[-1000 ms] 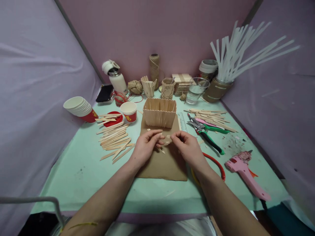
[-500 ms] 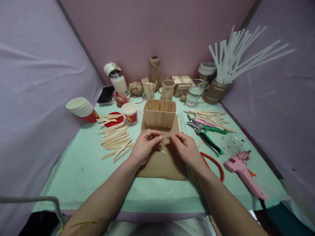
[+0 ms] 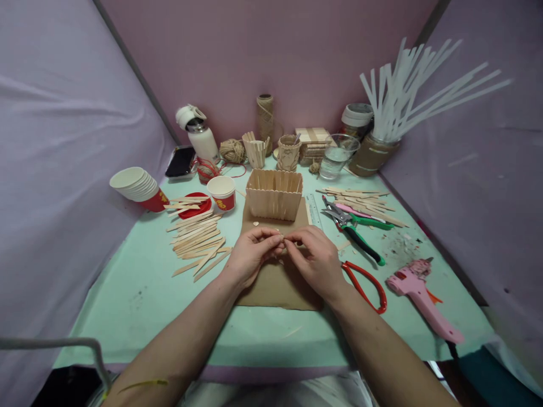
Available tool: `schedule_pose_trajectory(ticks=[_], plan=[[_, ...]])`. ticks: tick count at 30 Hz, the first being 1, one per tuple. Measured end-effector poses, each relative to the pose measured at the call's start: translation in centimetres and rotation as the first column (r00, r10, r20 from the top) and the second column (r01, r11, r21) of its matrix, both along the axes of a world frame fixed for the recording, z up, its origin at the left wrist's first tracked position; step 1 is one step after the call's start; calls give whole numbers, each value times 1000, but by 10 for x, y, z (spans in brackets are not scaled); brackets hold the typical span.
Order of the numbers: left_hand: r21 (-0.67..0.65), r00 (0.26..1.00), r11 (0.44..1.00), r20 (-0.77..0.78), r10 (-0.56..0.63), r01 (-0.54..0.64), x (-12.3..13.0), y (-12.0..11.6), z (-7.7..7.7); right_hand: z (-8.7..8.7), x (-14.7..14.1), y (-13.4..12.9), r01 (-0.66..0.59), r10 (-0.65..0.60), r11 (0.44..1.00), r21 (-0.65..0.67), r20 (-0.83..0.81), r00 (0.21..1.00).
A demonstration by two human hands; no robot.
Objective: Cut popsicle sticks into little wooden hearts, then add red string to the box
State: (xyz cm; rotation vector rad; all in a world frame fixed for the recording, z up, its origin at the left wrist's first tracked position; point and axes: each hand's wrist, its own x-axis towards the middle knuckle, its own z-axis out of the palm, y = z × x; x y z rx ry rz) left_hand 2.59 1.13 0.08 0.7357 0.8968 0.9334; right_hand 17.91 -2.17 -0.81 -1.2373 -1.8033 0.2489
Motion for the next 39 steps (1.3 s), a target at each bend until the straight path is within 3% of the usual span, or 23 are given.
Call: schedule_pose_trajectory(ticks=[18, 25, 32, 39], plan=[[-7, 997, 997, 13, 74, -74, 7, -3, -5, 0, -1, 1, 32, -36, 998, 46, 82, 996], [10, 998, 998, -28, 63, -62, 7, -2, -9, 0, -1, 2, 31, -36, 999, 34, 168, 985], [-27, 999, 1000, -27, -16, 15, 3, 0, -3, -2, -1, 3, 54, -61, 998, 35, 238, 969], [172, 929, 976, -366, -63, 134, 0, 0, 5, -4, -3, 3, 63, -73, 997, 41, 312, 947]])
